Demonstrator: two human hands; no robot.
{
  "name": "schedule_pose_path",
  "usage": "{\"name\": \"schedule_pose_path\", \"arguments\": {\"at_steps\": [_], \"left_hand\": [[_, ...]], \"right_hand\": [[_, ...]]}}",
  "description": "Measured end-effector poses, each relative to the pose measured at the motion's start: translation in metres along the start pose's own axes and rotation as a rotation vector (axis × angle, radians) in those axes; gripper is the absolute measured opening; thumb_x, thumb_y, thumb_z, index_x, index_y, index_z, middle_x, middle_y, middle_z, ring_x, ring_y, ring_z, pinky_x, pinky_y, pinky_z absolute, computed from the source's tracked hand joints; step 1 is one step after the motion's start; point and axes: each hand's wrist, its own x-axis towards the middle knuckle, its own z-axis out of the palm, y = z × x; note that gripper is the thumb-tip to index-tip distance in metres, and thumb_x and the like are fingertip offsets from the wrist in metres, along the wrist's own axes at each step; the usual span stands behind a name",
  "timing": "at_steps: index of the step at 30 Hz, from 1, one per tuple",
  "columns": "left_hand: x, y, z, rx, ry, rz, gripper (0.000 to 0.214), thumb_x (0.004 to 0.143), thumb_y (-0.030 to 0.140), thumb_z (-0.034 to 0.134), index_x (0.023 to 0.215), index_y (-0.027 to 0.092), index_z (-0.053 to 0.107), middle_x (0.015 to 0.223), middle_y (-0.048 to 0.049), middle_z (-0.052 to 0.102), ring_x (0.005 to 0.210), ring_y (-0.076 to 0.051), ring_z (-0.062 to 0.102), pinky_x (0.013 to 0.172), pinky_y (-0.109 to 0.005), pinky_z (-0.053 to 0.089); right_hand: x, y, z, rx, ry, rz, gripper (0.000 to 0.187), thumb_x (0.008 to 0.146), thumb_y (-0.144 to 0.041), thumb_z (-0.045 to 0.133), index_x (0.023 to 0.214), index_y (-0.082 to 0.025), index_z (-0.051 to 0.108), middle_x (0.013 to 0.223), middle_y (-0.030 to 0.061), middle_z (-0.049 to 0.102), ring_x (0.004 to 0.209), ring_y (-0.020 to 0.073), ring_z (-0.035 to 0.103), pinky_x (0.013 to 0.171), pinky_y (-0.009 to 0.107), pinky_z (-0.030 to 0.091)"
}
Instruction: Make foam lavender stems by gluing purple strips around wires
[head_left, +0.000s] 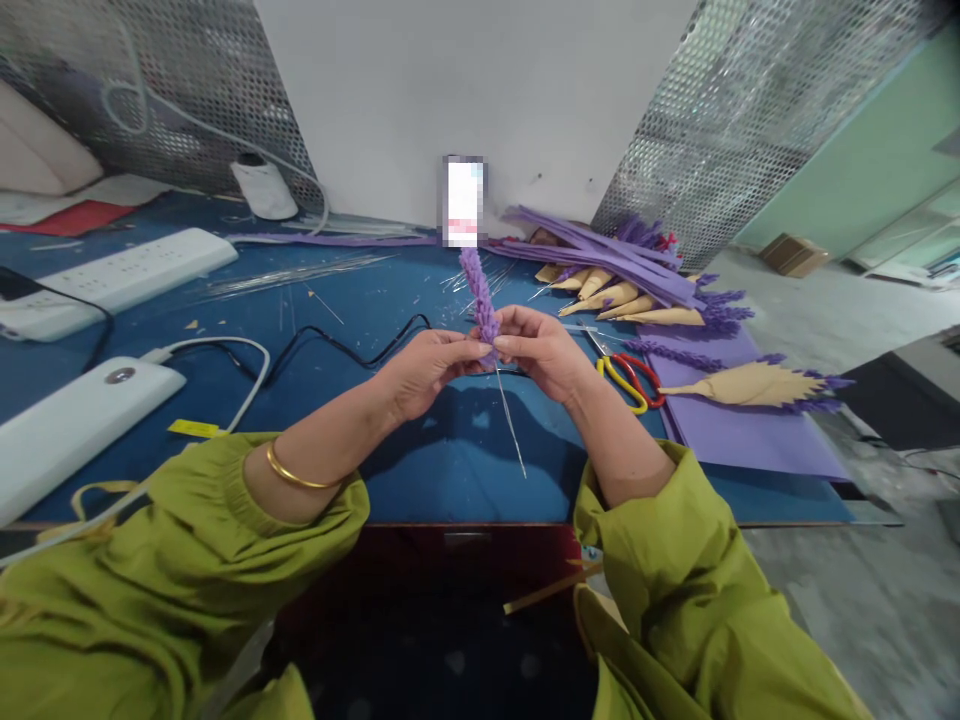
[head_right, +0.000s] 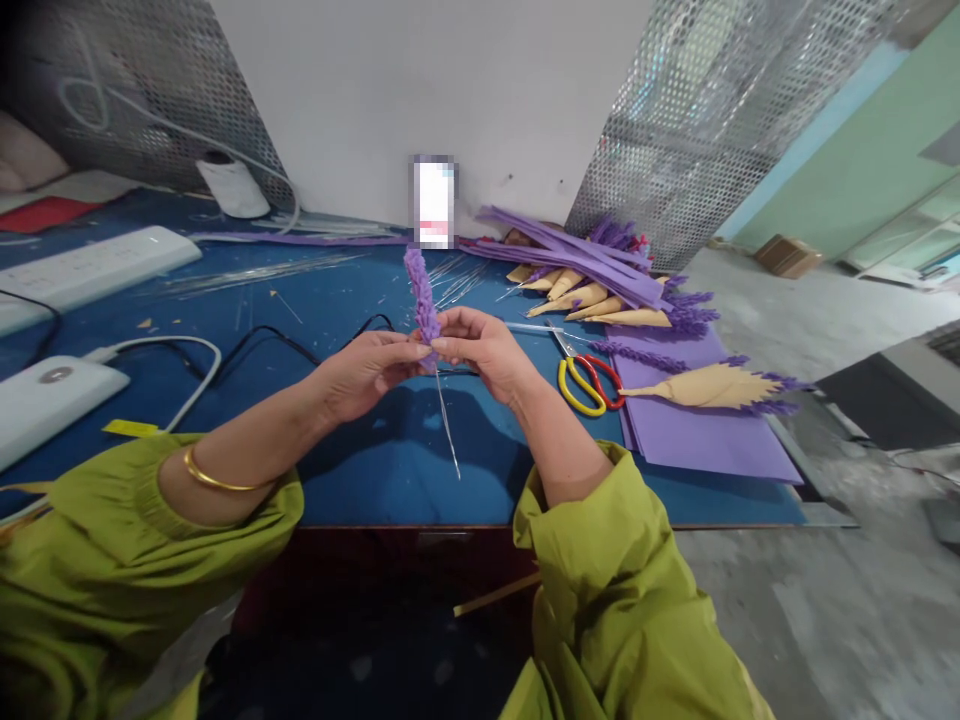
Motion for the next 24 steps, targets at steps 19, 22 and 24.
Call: {"name": "schedule_pose_path", "arguments": {"at_steps": [19,22,24], "left_hand": [[0.0,-0.001,-0.004,0.137,-0.058,-0.052,0.012,0.061,0.029,0.074,0.062,0.018,0.073,0.069,-0.0056,0.069,0.069,-0.016,0.059,0.077,-0.031,0.047],[0.0,-0.002,-0.004,0.217,-0.054,-0.013,0.013,0.063,0.031,0.072,0.06,0.019,0.072,0.066,-0.0047,0.068,0.066,-0.015,0.058,0.075,-0.03,0.046],[0.0,-0.002,-0.004,0.247,-0.061,0.009,0.013,0.064,0.031,0.071,0.061,0.019,0.072,0.065,-0.0041,0.067,0.066,-0.015,0.057,0.075,-0.03,0.045]], "right_hand": [[-0.002,-0.008,-0.002,-0.125,0.015,0.007,0.034,0.06,-0.035,0.082,0.078,-0.018,0.06,0.071,-0.0019,0.06,0.055,0.0083,0.045,0.053,0.024,0.036],[-0.003,-0.009,-0.002,-0.133,0.006,-0.006,0.032,0.061,-0.033,0.082,0.078,-0.018,0.059,0.07,-0.0025,0.058,0.056,0.0081,0.044,0.053,0.024,0.036],[-0.004,-0.01,-0.003,-0.135,-0.026,-0.003,0.03,0.062,-0.032,0.081,0.078,-0.018,0.06,0.069,-0.0025,0.058,0.055,0.0078,0.044,0.052,0.023,0.035]]}}
